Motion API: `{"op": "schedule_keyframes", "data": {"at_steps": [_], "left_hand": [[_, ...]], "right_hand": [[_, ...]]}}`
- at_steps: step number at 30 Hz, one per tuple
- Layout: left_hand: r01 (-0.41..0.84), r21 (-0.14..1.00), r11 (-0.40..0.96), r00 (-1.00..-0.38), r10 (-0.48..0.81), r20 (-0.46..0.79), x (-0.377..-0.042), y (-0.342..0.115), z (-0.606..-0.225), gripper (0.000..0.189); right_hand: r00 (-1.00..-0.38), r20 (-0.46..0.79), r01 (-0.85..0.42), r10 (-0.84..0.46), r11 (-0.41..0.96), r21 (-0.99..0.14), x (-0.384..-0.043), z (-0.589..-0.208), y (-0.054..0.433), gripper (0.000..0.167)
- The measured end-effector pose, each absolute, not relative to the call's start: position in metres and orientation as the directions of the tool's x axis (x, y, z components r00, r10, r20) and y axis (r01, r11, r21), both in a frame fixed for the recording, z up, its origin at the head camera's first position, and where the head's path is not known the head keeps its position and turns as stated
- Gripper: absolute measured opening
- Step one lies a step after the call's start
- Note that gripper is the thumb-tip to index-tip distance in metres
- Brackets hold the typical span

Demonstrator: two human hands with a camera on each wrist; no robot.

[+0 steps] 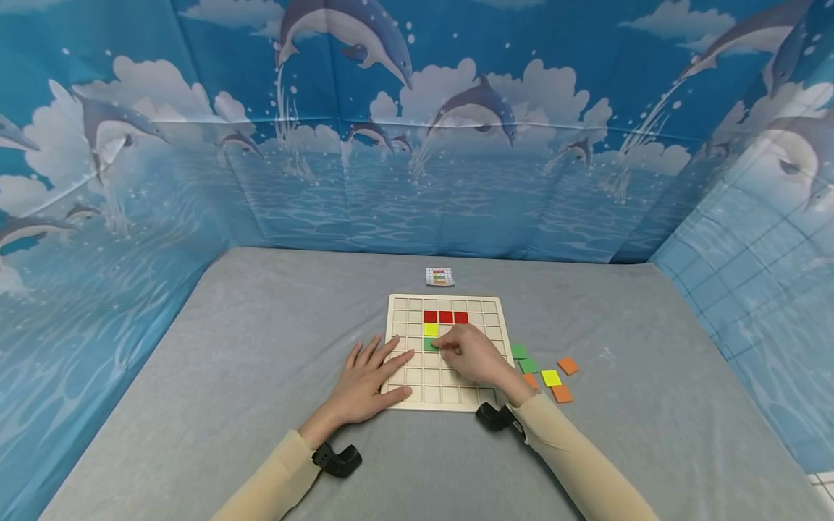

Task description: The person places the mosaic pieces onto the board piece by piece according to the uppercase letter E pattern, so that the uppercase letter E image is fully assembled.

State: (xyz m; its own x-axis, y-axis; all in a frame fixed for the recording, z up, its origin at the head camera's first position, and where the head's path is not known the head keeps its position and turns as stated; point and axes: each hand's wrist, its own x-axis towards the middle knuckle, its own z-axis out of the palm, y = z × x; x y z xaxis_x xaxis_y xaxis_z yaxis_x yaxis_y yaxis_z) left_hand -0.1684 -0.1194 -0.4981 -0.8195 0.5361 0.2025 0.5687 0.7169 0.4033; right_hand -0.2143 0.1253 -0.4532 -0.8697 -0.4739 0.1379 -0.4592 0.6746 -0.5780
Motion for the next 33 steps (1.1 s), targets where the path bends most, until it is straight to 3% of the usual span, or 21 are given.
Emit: {"op": "schedule_keyframes", "data": {"at_steps": [12, 27, 33], "left_hand": [[0.569, 0.403, 0.717, -0.820, 0.534, 0.209, -0.164, -0.121, -0.499, 0.061], [0.574, 0.401, 0.714, -0.817, 0.535, 0.215, -0.166, -0.120, -0.497, 0.062], [0.568, 0.404, 0.717, -0.820, 0.533, 0.207, -0.166, -0.119, -0.497, 0.062]], "right_hand": [[-0.809, 0.227, -0.550, -0.543, 0.559, -0.621, -0.210, -0.452, 0.163, 0.022], [-0.911, 0.115, -0.369, -0.397, 0.655, -0.660, -0.219, -0.441, 0.225, 0.026], [-0.919, 0.057, -0.337, -0.391, 0.700, -0.630, -0.223, -0.441, 0.238, 0.030]]}}
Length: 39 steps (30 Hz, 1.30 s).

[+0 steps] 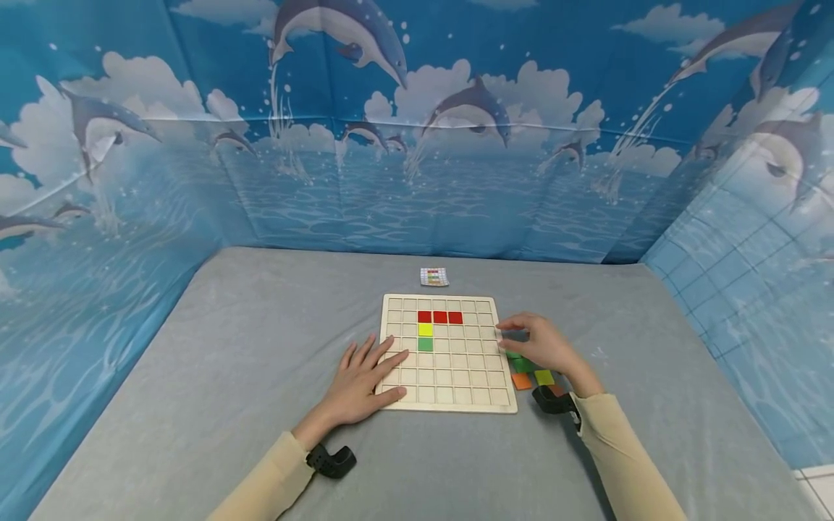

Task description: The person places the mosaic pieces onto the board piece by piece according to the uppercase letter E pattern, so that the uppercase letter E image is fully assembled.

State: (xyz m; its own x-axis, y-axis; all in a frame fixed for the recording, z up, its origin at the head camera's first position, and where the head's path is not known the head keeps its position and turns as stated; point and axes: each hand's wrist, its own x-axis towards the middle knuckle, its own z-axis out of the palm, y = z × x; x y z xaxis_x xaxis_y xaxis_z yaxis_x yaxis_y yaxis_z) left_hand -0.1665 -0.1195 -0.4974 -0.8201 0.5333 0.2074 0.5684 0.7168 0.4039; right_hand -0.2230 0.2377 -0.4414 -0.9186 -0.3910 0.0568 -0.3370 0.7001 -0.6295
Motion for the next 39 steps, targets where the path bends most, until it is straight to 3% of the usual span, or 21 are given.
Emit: {"op": "schedule_keyframes", "data": {"at_steps": [16, 24, 39], "left_hand": [[0.579, 0.405, 0.708, -0.814, 0.534, 0.229, -0.166, -0.121, -0.497, 0.062], [0.576, 0.402, 0.712, -0.816, 0.530, 0.231, -0.167, -0.121, -0.498, 0.061], [0.578, 0.403, 0.710, -0.814, 0.534, 0.227, -0.166, -0.118, -0.498, 0.062]], "right_hand": [[-0.894, -0.087, -0.330, -0.439, 0.778, -0.535, -0.226, -0.438, 0.250, 0.034], [-0.908, -0.059, -0.313, -0.415, 0.764, -0.564, -0.223, -0.441, 0.246, 0.018], [-0.898, -0.108, -0.281, -0.427, 0.745, -0.605, -0.221, -0.440, 0.247, 0.019]]}}
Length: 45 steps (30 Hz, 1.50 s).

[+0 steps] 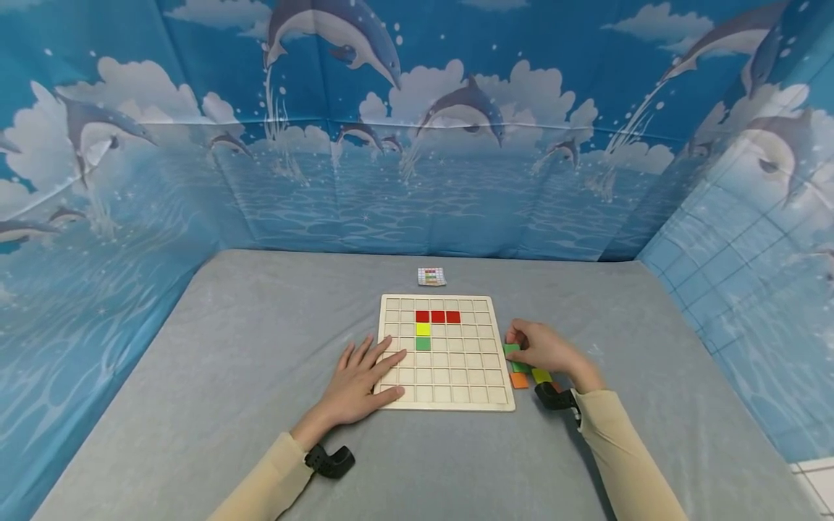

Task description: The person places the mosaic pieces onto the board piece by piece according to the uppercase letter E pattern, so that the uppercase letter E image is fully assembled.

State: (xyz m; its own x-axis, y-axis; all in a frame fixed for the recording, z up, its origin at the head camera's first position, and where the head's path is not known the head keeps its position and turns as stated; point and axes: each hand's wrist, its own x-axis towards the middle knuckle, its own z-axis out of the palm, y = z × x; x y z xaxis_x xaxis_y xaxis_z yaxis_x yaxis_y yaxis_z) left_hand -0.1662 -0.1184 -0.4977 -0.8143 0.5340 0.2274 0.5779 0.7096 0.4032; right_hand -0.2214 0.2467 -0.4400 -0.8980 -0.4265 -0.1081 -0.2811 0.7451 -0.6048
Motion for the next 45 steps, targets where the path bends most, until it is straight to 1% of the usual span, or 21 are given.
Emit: {"op": "schedule_keyframes", "data": {"at_steps": [9, 15, 20, 23, 26, 29, 35, 39, 45], "left_hand": [[0.579, 0.413, 0.703, -0.813, 0.539, 0.222, -0.164, -0.118, -0.499, 0.062], [0.580, 0.413, 0.702, -0.813, 0.535, 0.231, -0.163, -0.118, -0.499, 0.061], [0.576, 0.410, 0.707, -0.815, 0.535, 0.224, -0.163, -0.118, -0.501, 0.059], [0.573, 0.406, 0.712, -0.817, 0.533, 0.219, -0.163, -0.117, -0.501, 0.060], [0.572, 0.407, 0.712, -0.818, 0.535, 0.213, -0.164, -0.117, -0.500, 0.061], [0.571, 0.417, 0.707, -0.817, 0.538, 0.207, -0.165, -0.117, -0.499, 0.062], [0.576, 0.415, 0.704, -0.814, 0.540, 0.214, -0.167, -0.117, -0.498, 0.061], [0.570, 0.415, 0.709, -0.818, 0.538, 0.205, -0.166, -0.118, -0.497, 0.062], [0.571, 0.404, 0.715, -0.818, 0.535, 0.211, -0.166, -0.119, -0.498, 0.062]], "right_hand": [[-0.899, -0.092, -0.289, -0.428, 0.739, -0.608, -0.221, -0.439, 0.251, 0.007], [-0.913, -0.023, -0.314, -0.407, 0.738, -0.597, -0.221, -0.439, 0.248, 0.007], [-0.935, 0.056, -0.314, -0.351, 0.743, -0.591, -0.222, -0.443, 0.246, 0.011], [-0.944, 0.138, -0.321, -0.299, 0.746, -0.583, -0.222, -0.446, 0.240, 0.012], [-0.934, 0.215, -0.356, -0.284, 0.732, -0.581, -0.222, -0.450, 0.233, 0.014], [-0.919, 0.261, -0.394, -0.295, 0.704, -0.591, -0.220, -0.451, 0.223, 0.015], [-0.900, 0.269, -0.434, -0.342, 0.652, -0.621, -0.218, -0.448, 0.200, 0.013], [-0.901, 0.229, -0.424, -0.369, 0.636, -0.645, -0.218, -0.447, 0.184, 0.012], [-0.902, 0.177, -0.410, -0.394, 0.652, -0.638, -0.220, -0.447, 0.161, 0.010]]}}
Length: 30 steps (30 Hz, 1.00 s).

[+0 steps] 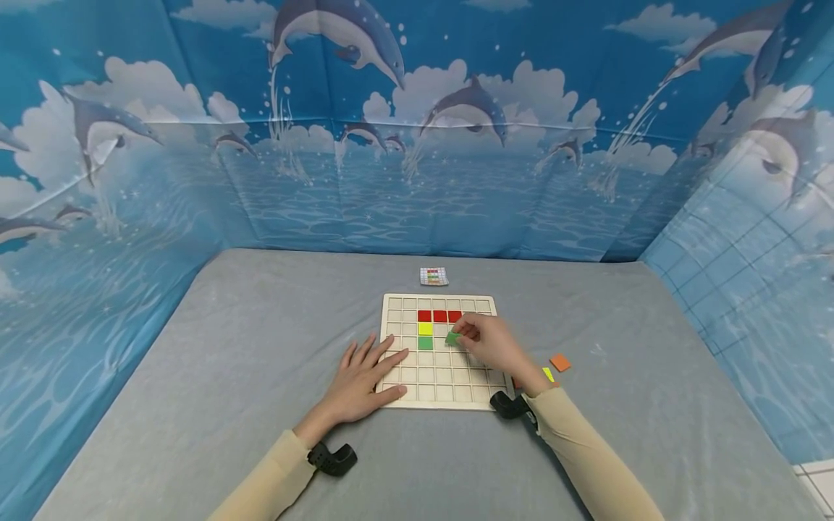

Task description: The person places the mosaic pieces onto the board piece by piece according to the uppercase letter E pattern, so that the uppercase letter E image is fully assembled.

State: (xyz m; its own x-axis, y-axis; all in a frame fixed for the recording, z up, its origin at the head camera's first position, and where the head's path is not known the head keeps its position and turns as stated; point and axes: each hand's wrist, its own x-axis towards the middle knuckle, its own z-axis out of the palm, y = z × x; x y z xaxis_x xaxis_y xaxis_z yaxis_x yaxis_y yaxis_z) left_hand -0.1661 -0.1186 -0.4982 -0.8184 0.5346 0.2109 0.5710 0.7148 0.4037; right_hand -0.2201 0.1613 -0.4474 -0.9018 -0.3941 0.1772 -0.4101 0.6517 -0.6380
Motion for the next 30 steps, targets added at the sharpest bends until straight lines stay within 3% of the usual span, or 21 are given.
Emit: {"op": "schedule_keyframes", "data": {"at_steps": [30], "left_hand": [[0.573, 0.408, 0.711, -0.818, 0.525, 0.235, -0.167, -0.117, -0.500, 0.061]], "right_hand": [[-0.904, 0.196, -0.409, -0.380, 0.637, -0.654, -0.221, -0.457, 0.142, 0.006]]}}
